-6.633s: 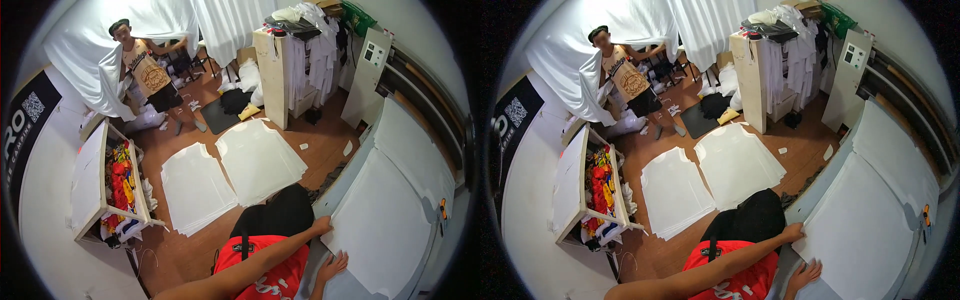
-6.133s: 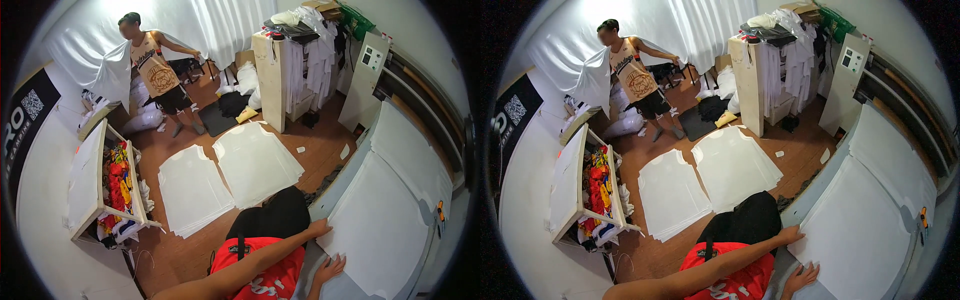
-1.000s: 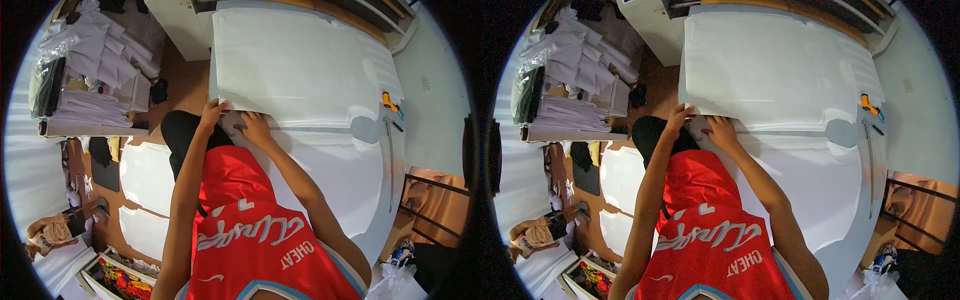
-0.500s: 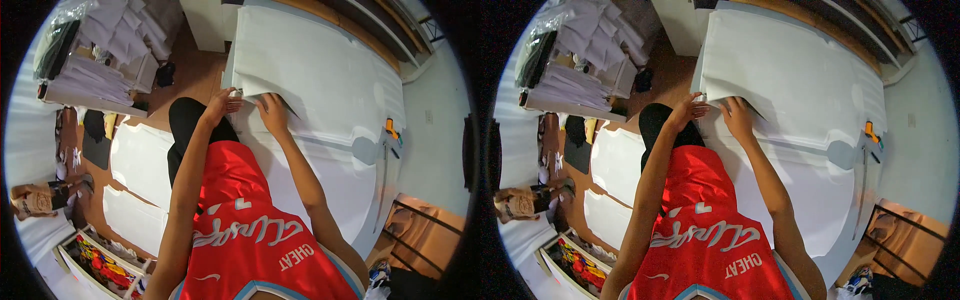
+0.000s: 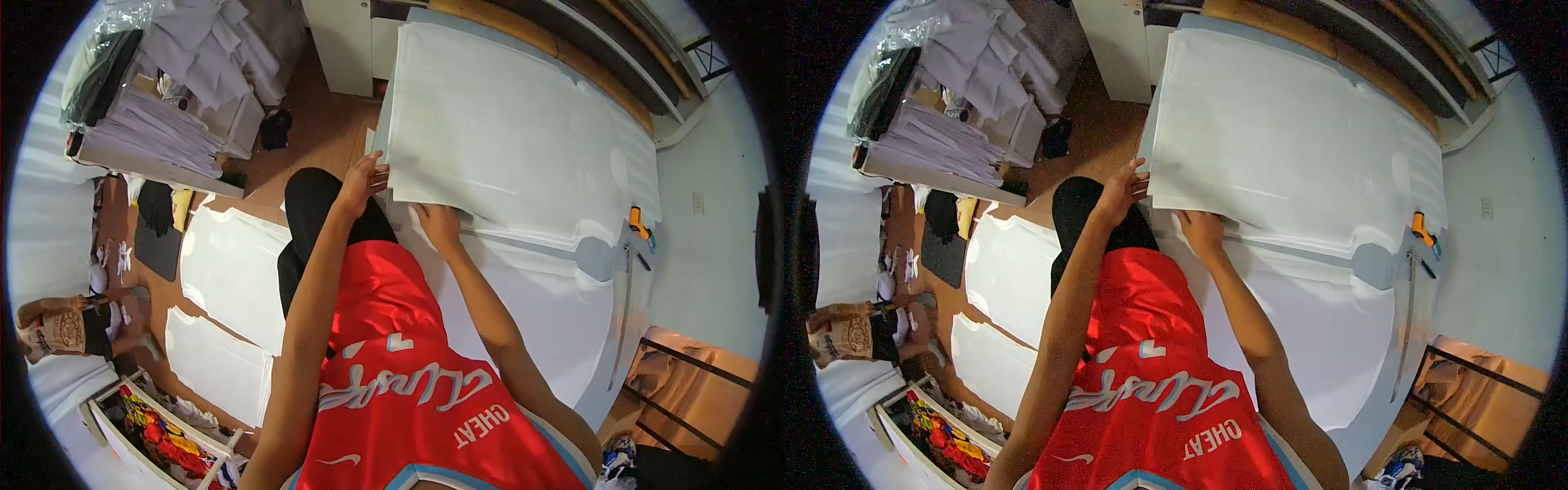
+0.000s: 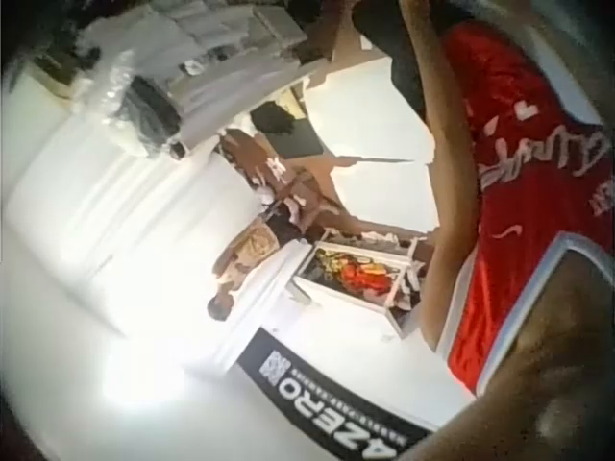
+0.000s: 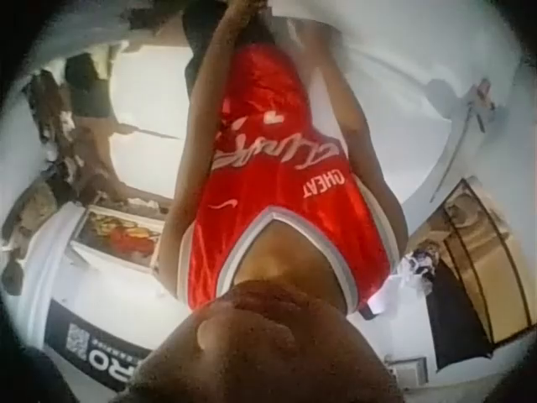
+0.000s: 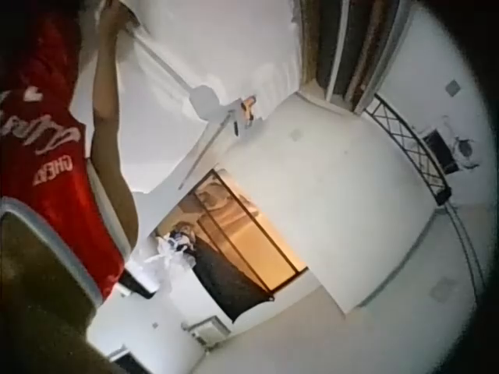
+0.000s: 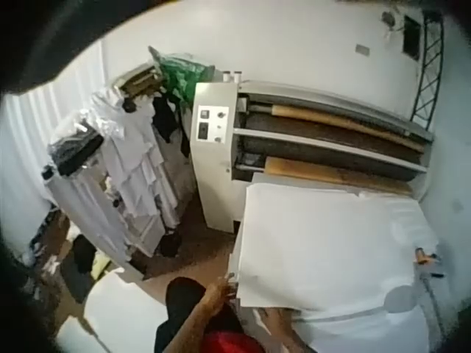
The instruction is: Aligning and stacking white sheets of printing material on a work surface.
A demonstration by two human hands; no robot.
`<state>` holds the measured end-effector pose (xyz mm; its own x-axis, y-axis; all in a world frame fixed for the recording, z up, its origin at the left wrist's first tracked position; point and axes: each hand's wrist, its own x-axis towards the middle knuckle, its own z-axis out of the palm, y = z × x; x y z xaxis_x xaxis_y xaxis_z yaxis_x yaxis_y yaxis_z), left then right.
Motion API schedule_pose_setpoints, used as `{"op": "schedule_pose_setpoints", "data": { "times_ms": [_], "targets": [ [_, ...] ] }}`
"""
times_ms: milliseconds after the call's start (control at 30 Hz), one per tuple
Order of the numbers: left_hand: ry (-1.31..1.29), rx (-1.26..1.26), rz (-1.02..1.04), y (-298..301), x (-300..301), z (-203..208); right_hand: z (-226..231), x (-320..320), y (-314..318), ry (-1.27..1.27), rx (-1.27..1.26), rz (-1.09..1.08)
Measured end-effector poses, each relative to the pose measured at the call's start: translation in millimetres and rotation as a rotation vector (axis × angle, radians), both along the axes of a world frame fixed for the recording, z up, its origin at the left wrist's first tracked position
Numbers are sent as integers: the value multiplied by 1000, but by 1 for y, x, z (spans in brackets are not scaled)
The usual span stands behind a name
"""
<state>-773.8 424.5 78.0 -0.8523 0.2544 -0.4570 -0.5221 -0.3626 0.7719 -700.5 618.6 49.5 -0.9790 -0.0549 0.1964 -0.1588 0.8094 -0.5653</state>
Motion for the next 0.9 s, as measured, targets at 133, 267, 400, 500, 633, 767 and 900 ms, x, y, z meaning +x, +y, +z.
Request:
{"op": "schedule_pose_setpoints", "data": {
  "times_ms": [133,267,400,500,633,767,900],
  "targets": [
    [24,-145,76,-4,-1,-16,20,-21,5,-148,-46,-18],
    [5,-114,39,-6,-1,-11,38,-34,10,-169,-234,21],
    [-48,73,-147,1,3,10,26,-42,25,-211,-398,7],
    [-16,140,-223,1,6,19,16,-40,30,-211,-454,12],
    [-13,113,-235,-9,6,7,57,-5,8,142,-231,-59],
    [3,130,-259,-5,4,11,56,40,-5,-114,-192,200],
    [52,145,-274,-4,5,20,15,31,-18,156,-2,105]
  ]
}}
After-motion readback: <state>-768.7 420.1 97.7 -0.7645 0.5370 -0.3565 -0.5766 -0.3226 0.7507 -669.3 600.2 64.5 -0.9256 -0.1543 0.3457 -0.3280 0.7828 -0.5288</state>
